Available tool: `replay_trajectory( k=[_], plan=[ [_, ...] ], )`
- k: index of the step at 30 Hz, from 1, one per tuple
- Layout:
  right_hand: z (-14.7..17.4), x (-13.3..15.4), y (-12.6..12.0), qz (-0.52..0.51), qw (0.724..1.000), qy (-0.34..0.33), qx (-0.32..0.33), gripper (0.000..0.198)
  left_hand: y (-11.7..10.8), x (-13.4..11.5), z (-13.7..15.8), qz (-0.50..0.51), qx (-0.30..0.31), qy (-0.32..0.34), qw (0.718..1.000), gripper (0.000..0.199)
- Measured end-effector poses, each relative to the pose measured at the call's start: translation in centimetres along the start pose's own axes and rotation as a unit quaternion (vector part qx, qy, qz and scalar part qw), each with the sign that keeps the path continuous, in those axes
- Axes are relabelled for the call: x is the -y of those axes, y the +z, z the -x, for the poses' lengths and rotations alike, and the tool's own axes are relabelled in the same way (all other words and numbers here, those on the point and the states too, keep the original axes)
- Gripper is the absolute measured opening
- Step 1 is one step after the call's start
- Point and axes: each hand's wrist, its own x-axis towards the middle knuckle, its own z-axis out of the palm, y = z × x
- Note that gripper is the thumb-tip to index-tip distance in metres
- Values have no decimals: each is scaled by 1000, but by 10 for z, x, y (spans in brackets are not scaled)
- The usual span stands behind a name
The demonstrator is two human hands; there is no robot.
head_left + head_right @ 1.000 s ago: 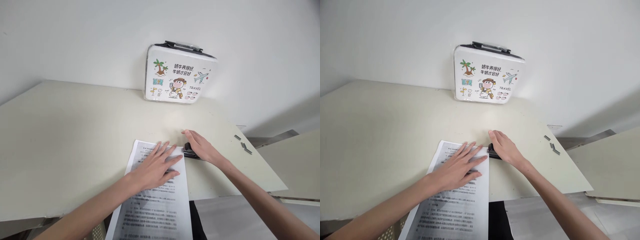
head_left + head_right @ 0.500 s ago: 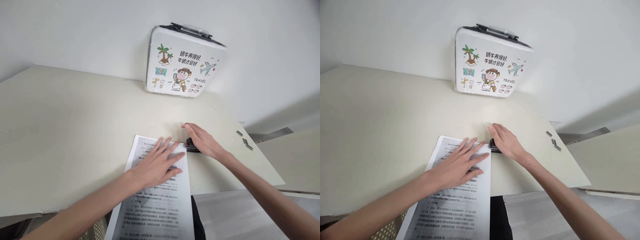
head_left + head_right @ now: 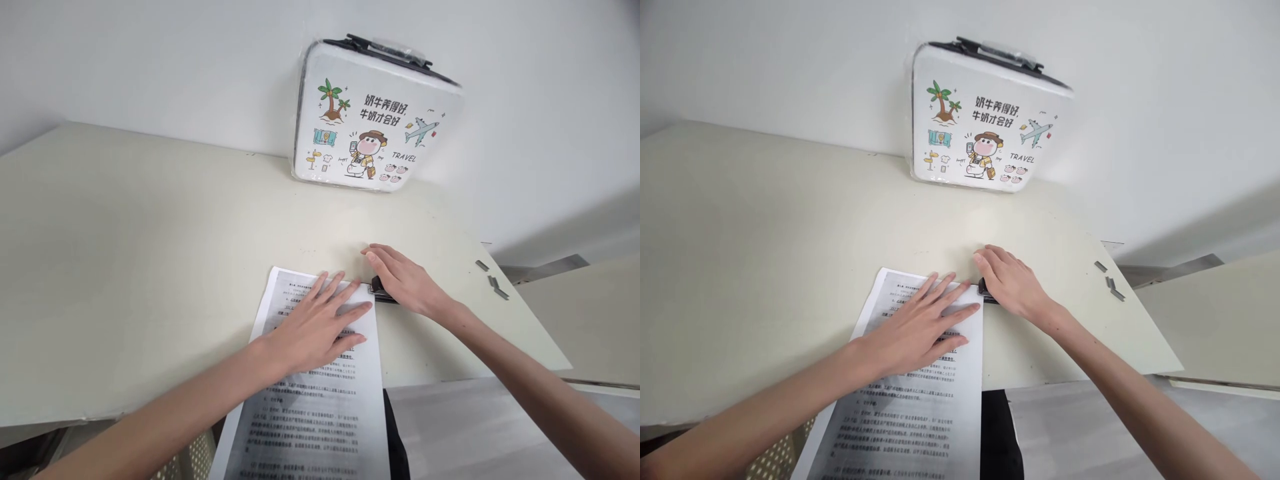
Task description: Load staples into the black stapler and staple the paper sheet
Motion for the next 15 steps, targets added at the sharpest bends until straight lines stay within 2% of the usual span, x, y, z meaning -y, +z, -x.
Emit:
replay_trajectory(
  k=[7,12,15],
  plan=[
    [0,3,-1,40,999,6,25,56,0,-1,1,-20,-4,-3,1000,57],
    [-2,1,7,113,993,-21,33,57,-1,-2,1,-12,-6,-8,1000,56],
    [-4,3,15,169,985,-28,16,57,-2,-3,1,-2,-3,-10,1000,55]
  ],
)
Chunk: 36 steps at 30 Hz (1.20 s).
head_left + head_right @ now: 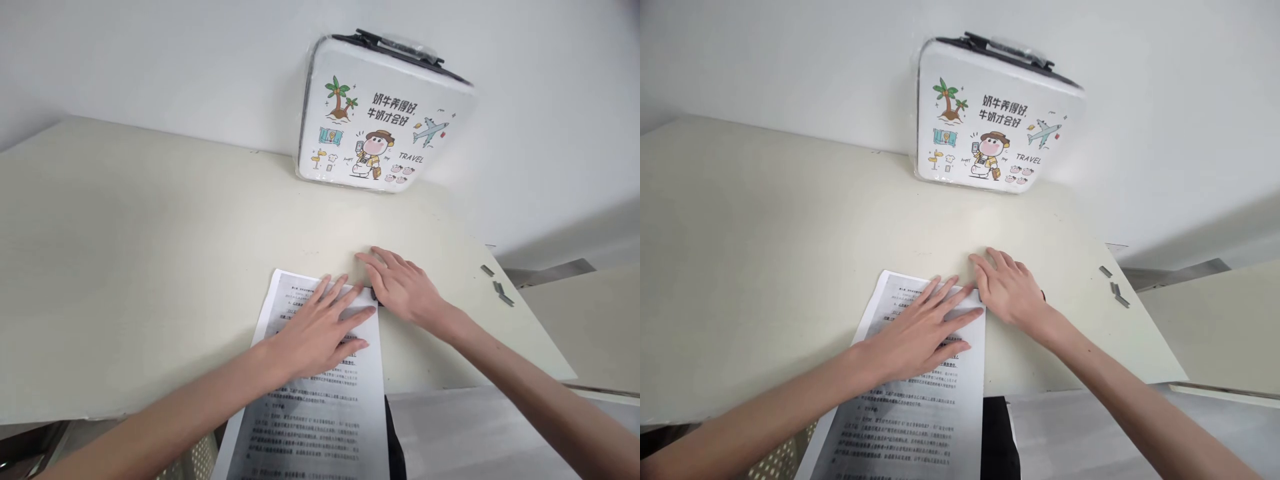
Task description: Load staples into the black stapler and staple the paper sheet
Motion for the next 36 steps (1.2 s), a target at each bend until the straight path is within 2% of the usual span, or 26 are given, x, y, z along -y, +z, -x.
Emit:
replay_trajectory(
  k=[3,6,10,13,17,20,24,27,31,33,36],
  plan=[
    [-3,5,7,44,999,-8,-29,57,-1,0,0,8,4,-2,1000,55],
    [-4,6,8,29,999,-9,-44,55,-2,0,-1,11,4,-3,1000,54],
    [3,-2,1,-75,994,1,-74,51,-2,2,2,3,13,-3,1000,56],
    [16,-13,-1,-169,978,14,-123,53,-6,9,6,-10,18,-12,1000,56],
    [36,-31,6,-211,963,18,-165,47,-15,26,10,-32,24,-25,999,56],
    [51,-44,14,-234,958,-9,-167,42,-25,41,6,-50,31,-33,998,55],
    [71,-59,25,-266,953,-58,-134,26,-41,51,6,-73,22,-28,997,49],
    [84,-69,36,-295,945,-34,-136,28,-54,55,25,-79,3,-65,995,49],
    [92,-77,43,-343,929,0,-137,31,-69,71,72,-107,-18,-161,981,60],
    [92,-78,42,-357,924,3,-134,32,-73,83,94,-123,-17,-199,972,67],
    [91,-78,40,-370,920,5,-133,33,-74,96,114,-136,-5,-222,966,74]
  ],
)
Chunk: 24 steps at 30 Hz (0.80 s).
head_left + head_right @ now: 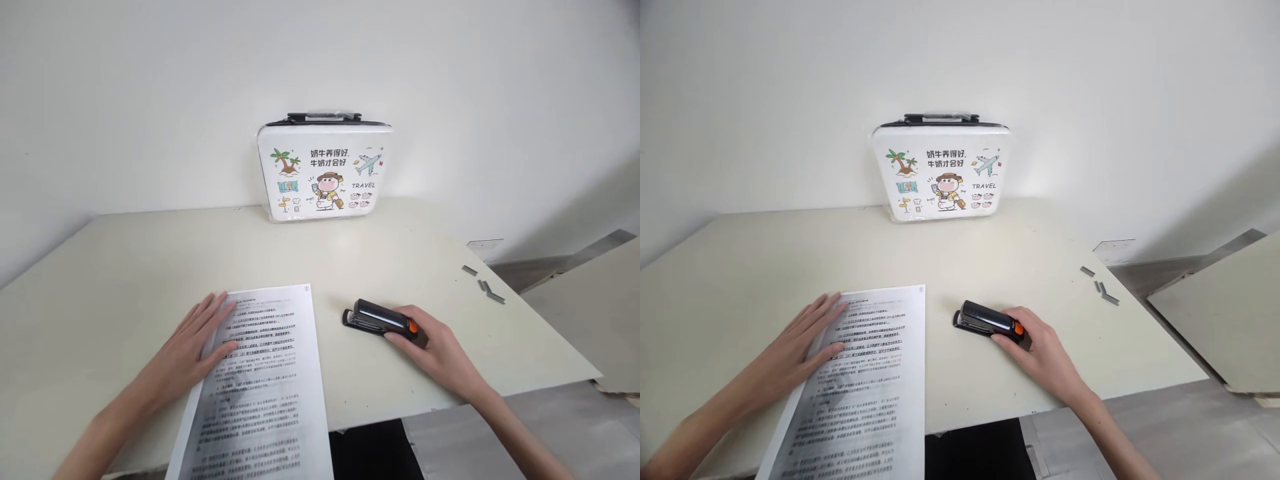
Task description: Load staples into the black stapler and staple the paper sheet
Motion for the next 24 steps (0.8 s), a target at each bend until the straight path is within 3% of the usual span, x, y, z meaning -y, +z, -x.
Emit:
replay_trajectory(
  k=[7,12,19,24],
  plan=[
    [-1,2,-1,-19,1000,-1,2,32,5,3,-8,-1,11,-43,999,75],
    [-1,2,-2,-20,1000,3,0,31,-2,-6,-20,-3,-13,-81,997,73],
    [-1,2,-2,-35,999,1,4,31,14,-36,-22,-16,14,-50,999,81],
    [-1,-1,-2,-34,999,8,10,32,20,-36,-29,-29,24,-41,998,78]
  ],
)
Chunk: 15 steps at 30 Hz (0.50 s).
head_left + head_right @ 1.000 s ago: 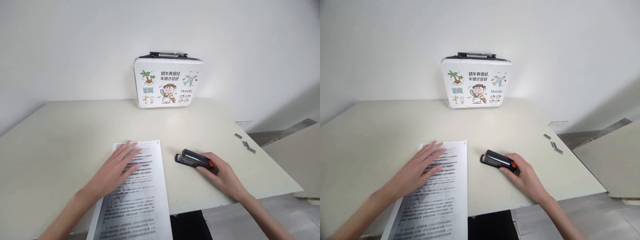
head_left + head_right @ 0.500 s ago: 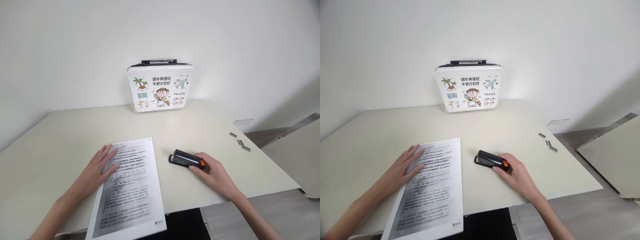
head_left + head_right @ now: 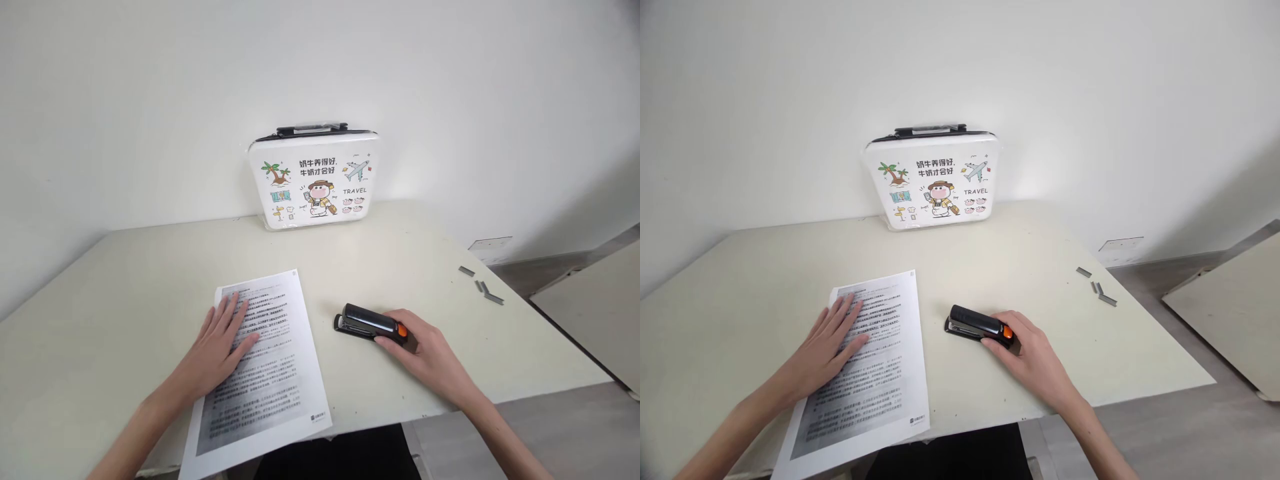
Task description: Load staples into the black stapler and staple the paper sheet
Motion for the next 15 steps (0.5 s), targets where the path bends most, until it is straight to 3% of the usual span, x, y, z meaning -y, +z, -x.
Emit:
replay_trajectory(
  k=[6,11,15],
  plan=[
    [0,-2,1,2,1000,-13,-13,34,-8,8,-10,3,-3,14,1000,73],
    [0,-3,2,9,1000,-10,-28,35,-4,15,-7,10,-41,-18,999,72],
    [0,-4,2,9,999,-4,-38,35,-1,22,-1,16,-20,-12,1000,75]
  ],
)
